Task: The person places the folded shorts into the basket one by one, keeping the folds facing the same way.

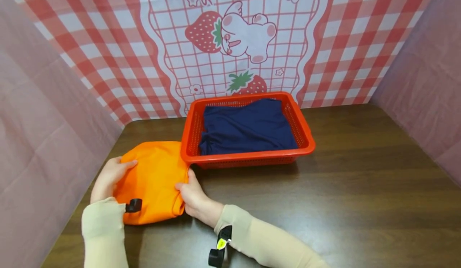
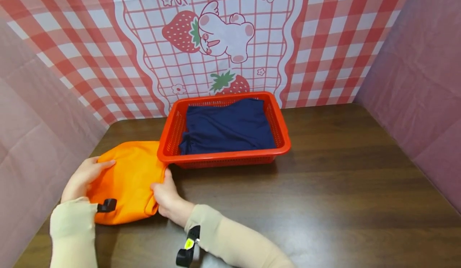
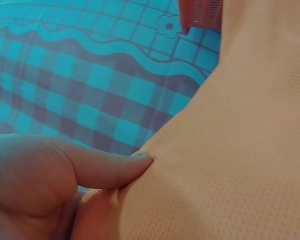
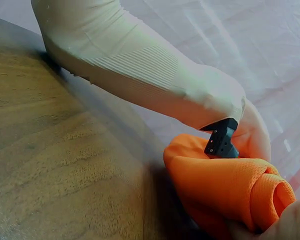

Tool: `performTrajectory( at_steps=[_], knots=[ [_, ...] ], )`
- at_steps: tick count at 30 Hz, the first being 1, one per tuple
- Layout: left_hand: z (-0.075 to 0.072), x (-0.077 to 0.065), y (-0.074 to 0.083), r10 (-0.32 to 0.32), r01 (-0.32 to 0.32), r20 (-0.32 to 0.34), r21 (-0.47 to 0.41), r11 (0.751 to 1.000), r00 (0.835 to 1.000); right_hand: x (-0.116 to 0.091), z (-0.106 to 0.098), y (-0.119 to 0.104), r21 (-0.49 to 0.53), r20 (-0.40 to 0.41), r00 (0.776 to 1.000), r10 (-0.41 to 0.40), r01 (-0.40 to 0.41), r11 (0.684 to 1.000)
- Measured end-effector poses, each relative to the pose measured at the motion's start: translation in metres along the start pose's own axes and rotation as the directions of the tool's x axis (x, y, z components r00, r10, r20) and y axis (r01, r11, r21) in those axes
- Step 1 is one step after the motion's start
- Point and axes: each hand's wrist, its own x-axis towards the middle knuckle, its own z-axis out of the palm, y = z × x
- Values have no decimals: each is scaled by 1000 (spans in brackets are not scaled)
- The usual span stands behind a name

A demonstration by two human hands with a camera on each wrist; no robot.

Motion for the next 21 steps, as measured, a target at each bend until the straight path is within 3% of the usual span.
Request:
performTrajectory(
  at_steps=[14,21],
  knots=[
    [-13,-12,8,62,-54,-75,100,993,995,-6,12,-3,27,36,999,12,-13,1000],
    [-22,-21,10,56,-51,-76,67,996,996,-11,17,-6,30,54,998,14,-15,999]
  ],
)
